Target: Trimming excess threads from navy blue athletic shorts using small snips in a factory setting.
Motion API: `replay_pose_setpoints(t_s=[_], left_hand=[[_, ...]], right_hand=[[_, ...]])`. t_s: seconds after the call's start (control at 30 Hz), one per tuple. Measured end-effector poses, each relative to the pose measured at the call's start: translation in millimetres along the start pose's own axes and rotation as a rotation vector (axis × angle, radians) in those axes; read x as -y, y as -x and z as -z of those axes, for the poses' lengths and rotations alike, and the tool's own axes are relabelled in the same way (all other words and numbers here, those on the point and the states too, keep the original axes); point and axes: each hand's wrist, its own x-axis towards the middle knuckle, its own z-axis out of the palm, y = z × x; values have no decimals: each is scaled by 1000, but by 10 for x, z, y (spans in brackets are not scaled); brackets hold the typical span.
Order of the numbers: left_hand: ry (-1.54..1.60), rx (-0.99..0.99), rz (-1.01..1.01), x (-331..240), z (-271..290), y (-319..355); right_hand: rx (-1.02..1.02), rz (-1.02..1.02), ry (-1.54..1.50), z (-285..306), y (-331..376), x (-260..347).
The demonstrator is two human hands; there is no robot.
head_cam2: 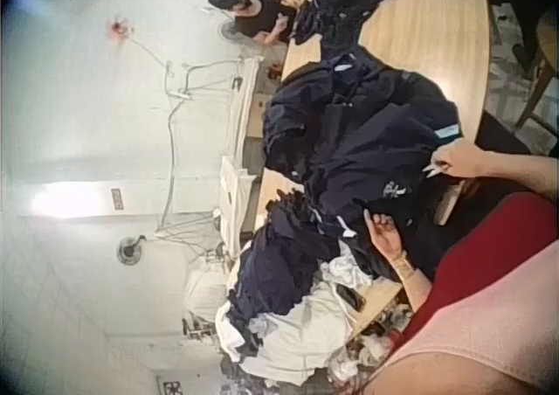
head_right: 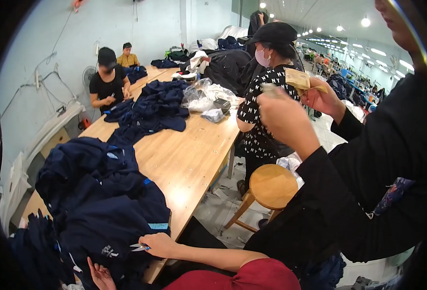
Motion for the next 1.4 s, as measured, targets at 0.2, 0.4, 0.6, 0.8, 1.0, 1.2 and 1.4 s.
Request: replay_pose_setpoints(t_s=[0.2, 0.4, 0.6, 0.8, 1.0, 1.2, 1.4], left_hand=[[-12, -352, -4, -80, -413, 72], [112, -387, -18, 13, -311, 151], [-96, -571, -94, 76, -438, 310], [-414, -450, -58, -157, -876, 121], [-667, -694, -150, -494, -1008, 654], [-665, -778, -30, -450, -1062, 577], [-715, -583, 378, -90, -1229, 258]], right_hand=[[36, -53, 17, -69, -98, 71], [51, -50, 30, -131, -55, 63], [0, 50, -31, -161, -65, 41], [-23, 4, 43, 294, -277, -28], [4, -156, 50, 275, -228, -188], [101, -28, -7, -59, -624, 157], [60, -80, -22, 39, -781, 210]])
